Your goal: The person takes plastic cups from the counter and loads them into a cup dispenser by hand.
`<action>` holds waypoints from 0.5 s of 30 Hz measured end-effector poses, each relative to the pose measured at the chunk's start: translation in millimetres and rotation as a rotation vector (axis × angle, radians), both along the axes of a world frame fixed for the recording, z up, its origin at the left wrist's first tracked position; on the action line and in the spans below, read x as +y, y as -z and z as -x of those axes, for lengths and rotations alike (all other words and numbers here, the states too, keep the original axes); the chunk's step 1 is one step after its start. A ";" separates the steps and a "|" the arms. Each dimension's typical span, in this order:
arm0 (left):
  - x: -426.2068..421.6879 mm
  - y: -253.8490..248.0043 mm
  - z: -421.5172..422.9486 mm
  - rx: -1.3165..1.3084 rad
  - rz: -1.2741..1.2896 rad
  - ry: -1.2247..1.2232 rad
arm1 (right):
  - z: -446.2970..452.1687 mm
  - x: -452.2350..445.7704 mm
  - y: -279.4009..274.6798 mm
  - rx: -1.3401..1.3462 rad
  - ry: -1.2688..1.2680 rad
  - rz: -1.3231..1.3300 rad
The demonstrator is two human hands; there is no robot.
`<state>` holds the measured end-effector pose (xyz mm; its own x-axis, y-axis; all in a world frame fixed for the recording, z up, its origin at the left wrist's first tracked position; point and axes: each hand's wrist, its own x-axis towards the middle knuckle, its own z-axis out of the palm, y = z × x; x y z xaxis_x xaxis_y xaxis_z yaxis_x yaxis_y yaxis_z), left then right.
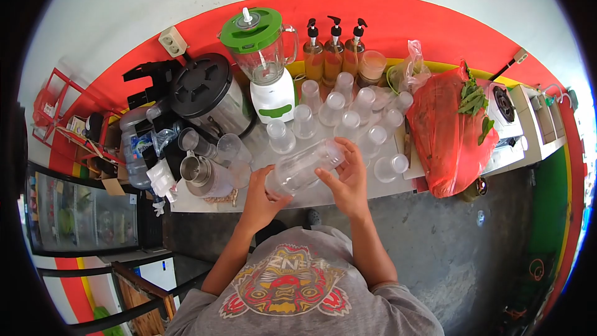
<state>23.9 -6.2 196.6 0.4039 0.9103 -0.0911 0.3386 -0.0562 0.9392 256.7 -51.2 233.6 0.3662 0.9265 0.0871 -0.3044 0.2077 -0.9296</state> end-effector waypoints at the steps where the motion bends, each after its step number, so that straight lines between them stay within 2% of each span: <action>1: 0.0 5.0 0.5 0.001 0.002 -0.001 | 2.4 -0.1 -0.3 0.001 -0.001 0.002; 3: 0.8 19.4 0.7 0.014 -0.214 0.014 | 6.3 -0.4 0.0 -0.120 -0.043 -0.032; 4: -0.7 23.4 1.2 0.016 -0.212 0.011 | 6.3 -0.7 1.1 -0.118 -0.045 -0.030; 10: -10.1 63.2 12.5 0.092 0.031 0.034 | -12.7 1.4 0.4 -0.032 0.107 -0.010; 13: -8.8 85.0 23.1 0.073 0.050 0.035 | -19.5 4.3 14.2 -0.083 0.171 0.030; 15: -7.3 95.0 27.8 0.131 0.106 0.061 | -19.4 6.3 26.7 -0.268 0.196 0.049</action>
<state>-4.0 -13.5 101.6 0.4364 0.8669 -0.2410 0.4577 0.0167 0.8890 276.1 -44.9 206.9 0.5076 0.8462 0.1618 -0.0060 0.1913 -0.9815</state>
